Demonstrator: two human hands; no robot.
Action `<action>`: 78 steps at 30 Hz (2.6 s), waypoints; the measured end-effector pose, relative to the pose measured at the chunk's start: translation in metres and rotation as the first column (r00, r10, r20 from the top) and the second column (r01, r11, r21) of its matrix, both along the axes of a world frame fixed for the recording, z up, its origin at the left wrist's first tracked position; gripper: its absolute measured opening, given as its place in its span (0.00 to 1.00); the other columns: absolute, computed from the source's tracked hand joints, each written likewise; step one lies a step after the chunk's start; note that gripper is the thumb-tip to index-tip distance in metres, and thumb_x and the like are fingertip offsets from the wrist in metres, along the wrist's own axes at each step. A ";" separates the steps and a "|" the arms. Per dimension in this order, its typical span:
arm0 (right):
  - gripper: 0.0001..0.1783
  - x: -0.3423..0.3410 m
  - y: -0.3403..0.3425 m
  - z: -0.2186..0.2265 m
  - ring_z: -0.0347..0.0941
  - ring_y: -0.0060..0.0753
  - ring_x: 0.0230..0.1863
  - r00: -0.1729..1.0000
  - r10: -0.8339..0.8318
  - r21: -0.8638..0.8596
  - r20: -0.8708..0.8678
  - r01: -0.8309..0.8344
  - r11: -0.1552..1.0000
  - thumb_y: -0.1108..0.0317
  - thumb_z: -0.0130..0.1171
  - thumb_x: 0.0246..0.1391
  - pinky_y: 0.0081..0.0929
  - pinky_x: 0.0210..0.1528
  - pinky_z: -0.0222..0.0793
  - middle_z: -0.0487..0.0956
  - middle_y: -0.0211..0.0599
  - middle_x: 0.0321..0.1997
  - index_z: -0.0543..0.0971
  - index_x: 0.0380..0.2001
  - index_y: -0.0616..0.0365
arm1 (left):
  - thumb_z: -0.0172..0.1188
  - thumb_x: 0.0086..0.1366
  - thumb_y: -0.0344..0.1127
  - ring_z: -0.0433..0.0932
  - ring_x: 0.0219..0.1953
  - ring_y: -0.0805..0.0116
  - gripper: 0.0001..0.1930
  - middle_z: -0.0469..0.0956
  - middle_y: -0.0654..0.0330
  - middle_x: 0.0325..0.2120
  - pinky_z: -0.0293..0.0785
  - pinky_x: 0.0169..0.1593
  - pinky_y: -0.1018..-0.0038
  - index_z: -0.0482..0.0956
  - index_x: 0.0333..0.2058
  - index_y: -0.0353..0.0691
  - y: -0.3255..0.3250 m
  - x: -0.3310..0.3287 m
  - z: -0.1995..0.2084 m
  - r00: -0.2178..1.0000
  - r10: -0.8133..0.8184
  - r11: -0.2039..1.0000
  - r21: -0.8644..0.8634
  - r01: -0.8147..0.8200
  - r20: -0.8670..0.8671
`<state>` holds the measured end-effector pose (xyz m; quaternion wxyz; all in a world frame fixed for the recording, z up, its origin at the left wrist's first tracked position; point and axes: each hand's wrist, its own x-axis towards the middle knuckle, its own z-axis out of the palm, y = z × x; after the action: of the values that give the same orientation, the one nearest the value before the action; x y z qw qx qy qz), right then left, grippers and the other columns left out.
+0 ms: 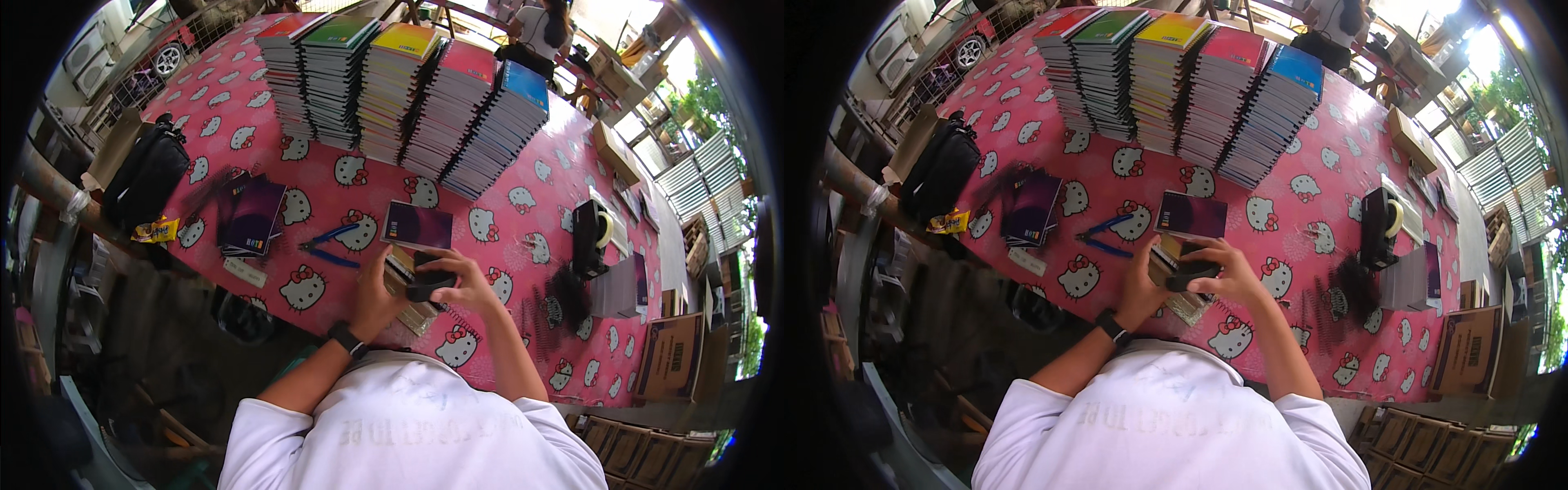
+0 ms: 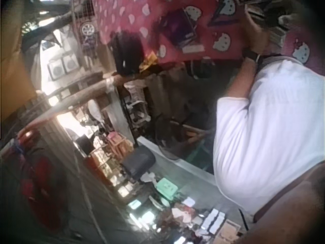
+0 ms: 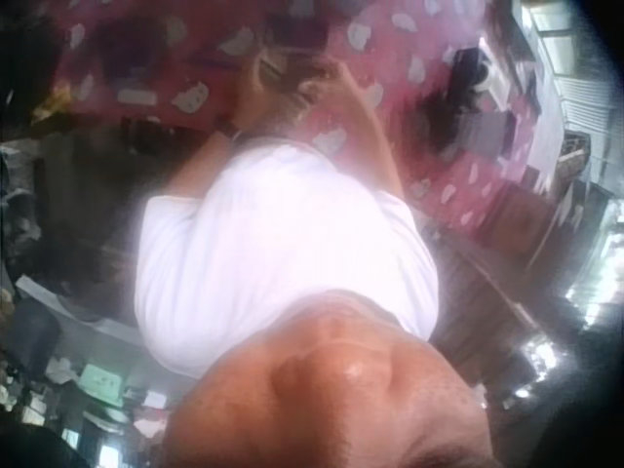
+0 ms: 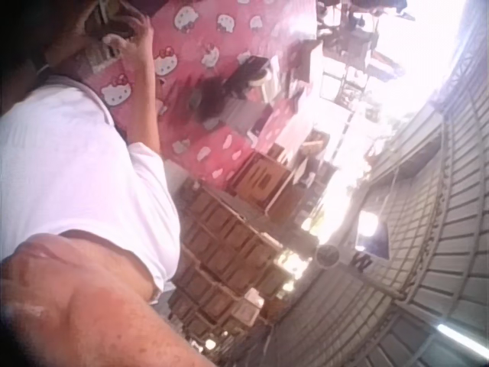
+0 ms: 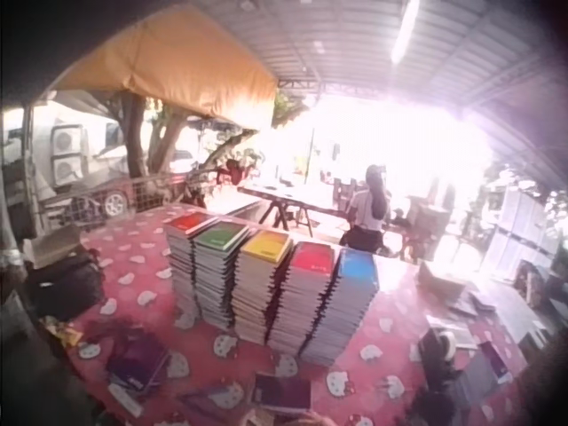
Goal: The person assembles small notebooks by hand, picking up paper covers and inserts, aligning them, and placing them onto a small wooden jig to hold them for binding.
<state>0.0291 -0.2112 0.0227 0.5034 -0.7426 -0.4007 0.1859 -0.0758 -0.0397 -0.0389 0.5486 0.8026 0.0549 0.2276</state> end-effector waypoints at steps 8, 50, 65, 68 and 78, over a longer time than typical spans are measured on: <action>0.30 0.002 0.018 0.000 0.70 0.49 0.54 0.975 -0.103 -0.112 0.199 0.127 0.986 0.46 0.71 0.36 0.41 0.58 0.62 0.74 0.48 0.54 0.82 0.40 0.55 | 0.71 0.44 0.37 0.70 0.51 0.47 0.42 0.71 0.44 0.49 0.66 0.54 0.58 0.61 0.58 0.35 0.002 0.000 0.001 1.000 -0.003 0.999 -0.038 0.003 0.002; 0.09 -0.063 0.020 0.021 0.66 0.19 0.37 0.882 -0.470 0.287 0.026 0.444 0.849 0.79 0.59 0.52 0.17 0.37 0.63 0.70 0.31 0.36 0.72 0.36 0.62 | 0.65 0.55 0.26 0.79 0.33 0.67 0.07 0.80 0.59 0.30 0.74 0.35 0.75 0.82 0.34 0.38 0.000 0.005 0.087 0.971 -0.155 0.986 0.088 0.141 0.181; 0.19 -0.048 0.027 0.054 0.69 0.32 0.53 0.757 -0.625 0.458 0.190 0.495 0.739 0.70 0.57 0.56 0.26 0.51 0.65 0.73 0.38 0.51 0.72 0.51 0.59 | 0.57 0.66 0.40 0.75 0.39 0.70 0.13 0.77 0.58 0.36 0.71 0.44 0.72 0.76 0.42 0.37 0.059 0.005 0.095 0.969 0.179 0.980 -0.114 -0.161 0.170; 0.20 -0.016 -0.023 0.044 0.68 0.29 0.54 0.737 -0.668 0.394 0.099 0.588 0.707 0.67 0.58 0.57 0.25 0.51 0.65 0.73 0.36 0.51 0.72 0.52 0.59 | 0.52 0.69 0.40 0.75 0.35 0.72 0.13 0.78 0.59 0.32 0.71 0.41 0.72 0.76 0.42 0.36 0.154 -0.006 0.110 0.762 0.555 0.811 -0.012 -0.585 0.332; 0.15 -0.022 -0.035 0.016 0.71 0.28 0.46 0.828 -0.555 0.128 0.081 0.543 0.830 0.67 0.59 0.55 0.24 0.42 0.69 0.75 0.35 0.46 0.77 0.46 0.59 | 0.61 0.57 0.40 0.71 0.48 0.64 0.07 0.78 0.64 0.39 0.56 0.55 0.57 0.83 0.35 0.51 0.257 0.033 0.113 0.959 0.283 0.345 0.934 -0.087 -0.015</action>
<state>0.0069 -0.2459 0.0386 0.5482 -0.8097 -0.2071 -0.0299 -0.0427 0.2168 0.0739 -0.0333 0.9758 0.0560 0.2085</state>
